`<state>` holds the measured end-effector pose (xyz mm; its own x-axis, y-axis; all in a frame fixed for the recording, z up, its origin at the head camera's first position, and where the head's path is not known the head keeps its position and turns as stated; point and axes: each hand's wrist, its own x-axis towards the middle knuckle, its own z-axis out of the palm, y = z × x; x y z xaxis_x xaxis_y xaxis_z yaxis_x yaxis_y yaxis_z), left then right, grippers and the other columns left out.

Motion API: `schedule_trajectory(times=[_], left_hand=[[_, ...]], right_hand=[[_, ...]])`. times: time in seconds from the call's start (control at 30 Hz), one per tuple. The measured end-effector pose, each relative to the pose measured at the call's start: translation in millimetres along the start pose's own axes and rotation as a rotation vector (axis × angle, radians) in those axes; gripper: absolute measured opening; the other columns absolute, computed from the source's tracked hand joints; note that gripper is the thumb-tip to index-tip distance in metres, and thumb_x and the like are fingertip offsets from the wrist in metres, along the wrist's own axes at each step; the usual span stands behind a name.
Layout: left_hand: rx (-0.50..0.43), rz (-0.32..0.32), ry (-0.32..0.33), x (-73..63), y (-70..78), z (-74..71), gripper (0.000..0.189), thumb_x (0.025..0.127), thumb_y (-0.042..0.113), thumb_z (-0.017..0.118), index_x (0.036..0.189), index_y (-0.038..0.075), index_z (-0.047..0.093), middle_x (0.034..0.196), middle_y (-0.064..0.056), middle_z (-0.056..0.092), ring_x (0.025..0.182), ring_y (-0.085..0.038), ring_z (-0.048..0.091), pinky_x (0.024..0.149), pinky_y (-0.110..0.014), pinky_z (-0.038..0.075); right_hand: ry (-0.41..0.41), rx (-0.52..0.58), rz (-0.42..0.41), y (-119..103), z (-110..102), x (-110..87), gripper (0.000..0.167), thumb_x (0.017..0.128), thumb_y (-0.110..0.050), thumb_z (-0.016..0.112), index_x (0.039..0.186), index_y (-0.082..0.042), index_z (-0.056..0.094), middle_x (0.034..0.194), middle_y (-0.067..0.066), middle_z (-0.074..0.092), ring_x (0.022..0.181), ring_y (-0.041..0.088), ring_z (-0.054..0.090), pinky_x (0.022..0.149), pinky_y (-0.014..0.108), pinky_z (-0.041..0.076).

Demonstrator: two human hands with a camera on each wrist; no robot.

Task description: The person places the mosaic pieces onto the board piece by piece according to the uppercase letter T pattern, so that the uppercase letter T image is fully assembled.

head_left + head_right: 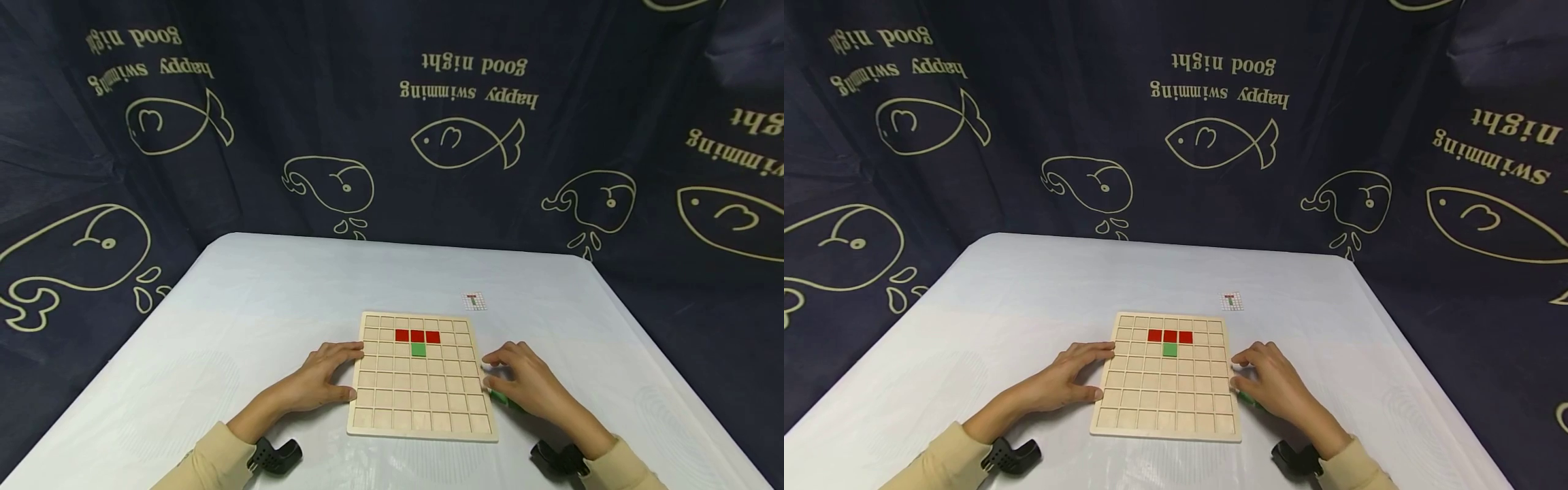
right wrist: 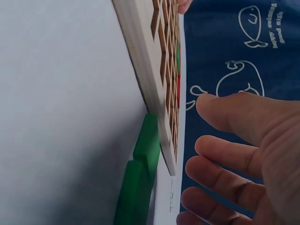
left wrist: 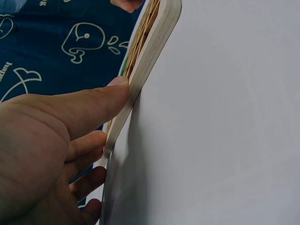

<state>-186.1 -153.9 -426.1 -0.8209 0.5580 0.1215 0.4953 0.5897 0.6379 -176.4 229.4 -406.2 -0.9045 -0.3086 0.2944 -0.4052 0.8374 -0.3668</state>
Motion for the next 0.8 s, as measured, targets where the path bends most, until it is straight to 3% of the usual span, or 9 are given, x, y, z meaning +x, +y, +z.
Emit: schedule_trajectory(times=[0.8], left_hand=[[-0.003,-0.003,-0.006,-0.1,3.2,-1.3,0.063,0.08,0.03,0.073,0.134,0.007,0.049,0.149,-0.007,0.04,0.132,-0.03,0.036,0.103,-0.057,0.024]], right_hand=[[-0.003,-0.049,0.043,7.2,-1.8,-25.9,0.028,0.068,-0.026,0.082,0.093,-0.02,0.071,0.086,-0.015,0.058,0.083,0.003,0.046,0.071,0.025,0.044]])
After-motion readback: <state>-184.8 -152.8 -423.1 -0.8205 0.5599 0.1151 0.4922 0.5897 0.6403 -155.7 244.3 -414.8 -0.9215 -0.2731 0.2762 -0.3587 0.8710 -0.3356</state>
